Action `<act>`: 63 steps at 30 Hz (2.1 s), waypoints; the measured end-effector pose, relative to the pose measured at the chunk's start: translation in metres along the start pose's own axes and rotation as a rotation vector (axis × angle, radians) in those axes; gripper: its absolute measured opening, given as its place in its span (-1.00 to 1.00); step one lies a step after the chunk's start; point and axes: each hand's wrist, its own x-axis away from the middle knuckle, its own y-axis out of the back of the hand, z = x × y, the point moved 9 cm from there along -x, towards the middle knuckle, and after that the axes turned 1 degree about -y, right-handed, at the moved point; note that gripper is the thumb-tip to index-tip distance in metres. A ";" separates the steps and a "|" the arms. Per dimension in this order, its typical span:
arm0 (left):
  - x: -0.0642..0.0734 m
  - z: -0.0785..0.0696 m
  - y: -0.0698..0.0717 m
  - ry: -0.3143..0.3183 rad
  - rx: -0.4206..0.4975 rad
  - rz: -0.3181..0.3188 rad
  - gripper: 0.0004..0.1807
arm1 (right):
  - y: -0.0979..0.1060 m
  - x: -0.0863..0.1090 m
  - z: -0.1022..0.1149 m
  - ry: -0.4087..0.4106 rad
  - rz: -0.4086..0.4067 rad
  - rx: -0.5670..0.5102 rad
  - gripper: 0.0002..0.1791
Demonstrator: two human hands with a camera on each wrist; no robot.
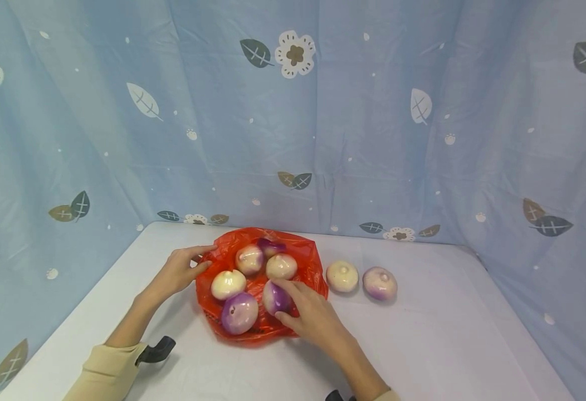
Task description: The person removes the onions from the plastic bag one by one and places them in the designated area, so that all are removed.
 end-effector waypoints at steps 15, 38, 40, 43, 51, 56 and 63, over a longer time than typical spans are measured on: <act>-0.001 -0.001 0.002 -0.010 0.001 -0.007 -0.57 | 0.003 0.000 -0.003 -0.009 0.047 0.001 -0.29; -0.001 0.001 0.003 -0.008 0.001 -0.005 -0.57 | 0.010 0.000 -0.006 -0.001 0.075 -0.043 -0.30; -0.001 0.001 0.003 -0.009 -0.003 -0.003 -0.57 | 0.013 0.000 -0.006 0.001 0.073 -0.043 -0.30; -0.001 0.001 0.003 -0.010 -0.006 -0.002 -0.57 | 0.017 0.000 -0.006 0.005 0.067 -0.038 -0.29; -0.002 0.002 0.003 -0.034 -0.001 -0.017 -0.57 | 0.029 -0.001 -0.008 0.009 0.051 -0.048 -0.29; -0.002 0.002 0.003 -0.042 0.000 -0.022 -0.57 | 0.041 0.002 -0.010 0.034 0.035 -0.081 -0.28; -0.002 0.004 0.002 -0.028 0.006 -0.016 -0.57 | 0.056 0.007 -0.023 -0.012 0.063 -0.162 -0.28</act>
